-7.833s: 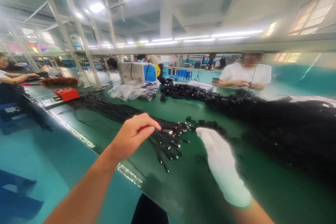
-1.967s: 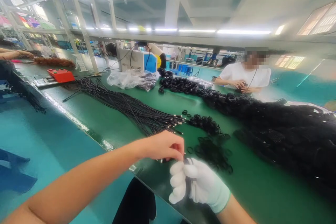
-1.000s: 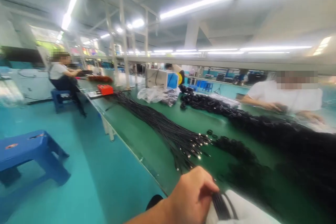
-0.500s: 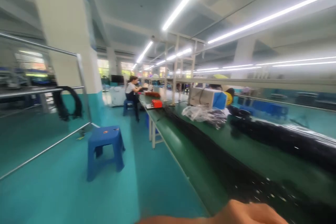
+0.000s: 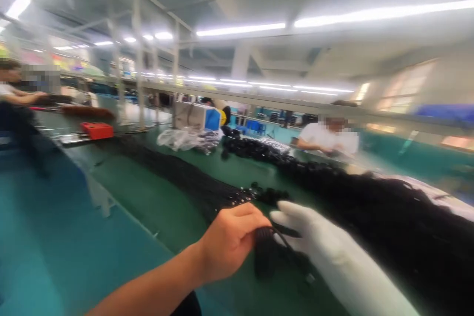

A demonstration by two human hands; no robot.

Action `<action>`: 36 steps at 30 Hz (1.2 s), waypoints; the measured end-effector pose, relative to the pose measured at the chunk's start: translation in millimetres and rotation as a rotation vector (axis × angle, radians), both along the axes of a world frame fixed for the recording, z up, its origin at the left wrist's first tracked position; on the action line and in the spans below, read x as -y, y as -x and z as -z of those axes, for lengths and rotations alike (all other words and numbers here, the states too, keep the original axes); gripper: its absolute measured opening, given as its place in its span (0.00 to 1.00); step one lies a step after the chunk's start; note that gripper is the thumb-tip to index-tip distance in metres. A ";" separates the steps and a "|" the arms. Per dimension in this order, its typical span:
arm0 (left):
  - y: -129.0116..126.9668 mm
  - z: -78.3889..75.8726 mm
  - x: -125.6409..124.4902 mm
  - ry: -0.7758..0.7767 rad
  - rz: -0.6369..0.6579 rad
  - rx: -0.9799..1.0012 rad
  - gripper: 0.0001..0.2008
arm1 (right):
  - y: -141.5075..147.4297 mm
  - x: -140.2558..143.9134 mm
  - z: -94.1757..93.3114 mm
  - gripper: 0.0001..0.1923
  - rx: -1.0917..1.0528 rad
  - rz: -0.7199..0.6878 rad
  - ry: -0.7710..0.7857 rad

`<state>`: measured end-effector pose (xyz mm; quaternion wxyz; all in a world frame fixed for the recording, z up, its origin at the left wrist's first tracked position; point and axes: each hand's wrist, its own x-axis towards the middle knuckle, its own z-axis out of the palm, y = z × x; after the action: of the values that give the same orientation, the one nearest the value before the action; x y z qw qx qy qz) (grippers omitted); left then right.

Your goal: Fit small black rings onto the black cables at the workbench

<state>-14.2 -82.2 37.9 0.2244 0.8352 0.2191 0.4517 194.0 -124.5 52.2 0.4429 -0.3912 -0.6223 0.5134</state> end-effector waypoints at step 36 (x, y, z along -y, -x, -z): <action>-38.1 72.2 -61.7 0.679 -0.354 -0.231 0.04 | 33.9 -68.6 97.5 0.14 -0.348 -0.221 0.393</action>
<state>23.9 -20.5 -34.4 0.3803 0.7080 0.5204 0.2884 160.1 -55.9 -45.3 0.4002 -0.3052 -0.4643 0.7288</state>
